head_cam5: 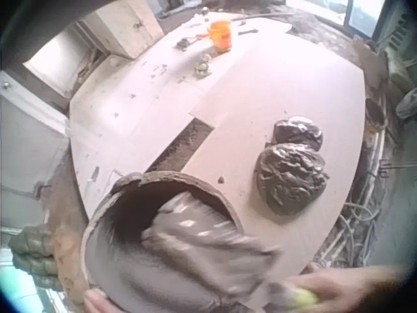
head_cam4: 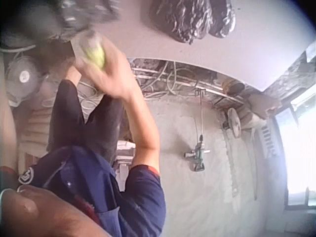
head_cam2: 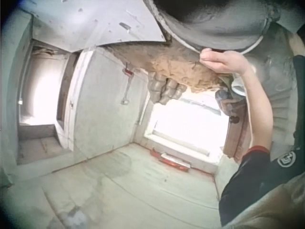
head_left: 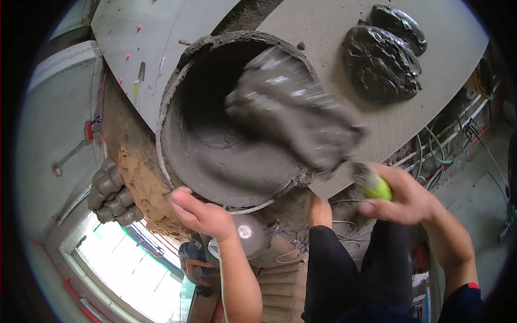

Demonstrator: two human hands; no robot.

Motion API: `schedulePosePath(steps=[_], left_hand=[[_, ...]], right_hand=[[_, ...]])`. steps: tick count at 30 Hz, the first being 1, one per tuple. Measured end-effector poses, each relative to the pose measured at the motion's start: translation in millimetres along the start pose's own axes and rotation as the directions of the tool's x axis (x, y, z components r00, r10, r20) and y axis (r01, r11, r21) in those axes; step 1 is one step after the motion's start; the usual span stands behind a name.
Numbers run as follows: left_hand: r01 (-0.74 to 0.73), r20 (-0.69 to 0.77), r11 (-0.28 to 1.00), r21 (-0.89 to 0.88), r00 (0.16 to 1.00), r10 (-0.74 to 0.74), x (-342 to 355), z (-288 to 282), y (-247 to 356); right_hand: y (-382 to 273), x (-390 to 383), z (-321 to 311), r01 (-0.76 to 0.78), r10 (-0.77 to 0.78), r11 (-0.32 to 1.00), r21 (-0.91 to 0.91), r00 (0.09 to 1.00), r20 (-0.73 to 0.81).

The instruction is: The person scoops mortar from a bucket using a trowel and spreads it across the back of a large floor tile, smoothing it out to cover the surface.

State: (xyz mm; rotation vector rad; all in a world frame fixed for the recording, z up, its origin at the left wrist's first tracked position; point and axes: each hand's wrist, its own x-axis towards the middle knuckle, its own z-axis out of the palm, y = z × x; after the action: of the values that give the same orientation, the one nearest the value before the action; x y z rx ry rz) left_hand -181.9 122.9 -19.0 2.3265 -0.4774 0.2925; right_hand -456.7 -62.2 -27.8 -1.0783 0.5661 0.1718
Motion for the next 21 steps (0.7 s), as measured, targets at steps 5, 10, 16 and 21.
schedulePosePath(steps=[5,10,16,21], left_hand=[[0.091,0.091,0.992,-0.091,0.992,-0.082,36,8,-4],[0.124,0.156,0.965,-0.229,0.984,-0.090,51,34,16],[0.054,0.161,0.985,-0.162,0.987,-0.027,70,35,18],[0.042,0.115,0.991,-0.126,0.993,-0.027,81,39,14]], right_hand=[[88,-28,-24,-0.029,-0.320,0.846,-0.532,0.770,-0.552],[137,-8,-96,-0.381,-0.151,0.723,-0.577,0.727,-0.670],[142,-10,-86,-0.246,-0.289,0.780,-0.576,0.674,-0.680],[128,-24,-89,-0.235,-0.307,0.772,-0.590,0.675,-0.671]])
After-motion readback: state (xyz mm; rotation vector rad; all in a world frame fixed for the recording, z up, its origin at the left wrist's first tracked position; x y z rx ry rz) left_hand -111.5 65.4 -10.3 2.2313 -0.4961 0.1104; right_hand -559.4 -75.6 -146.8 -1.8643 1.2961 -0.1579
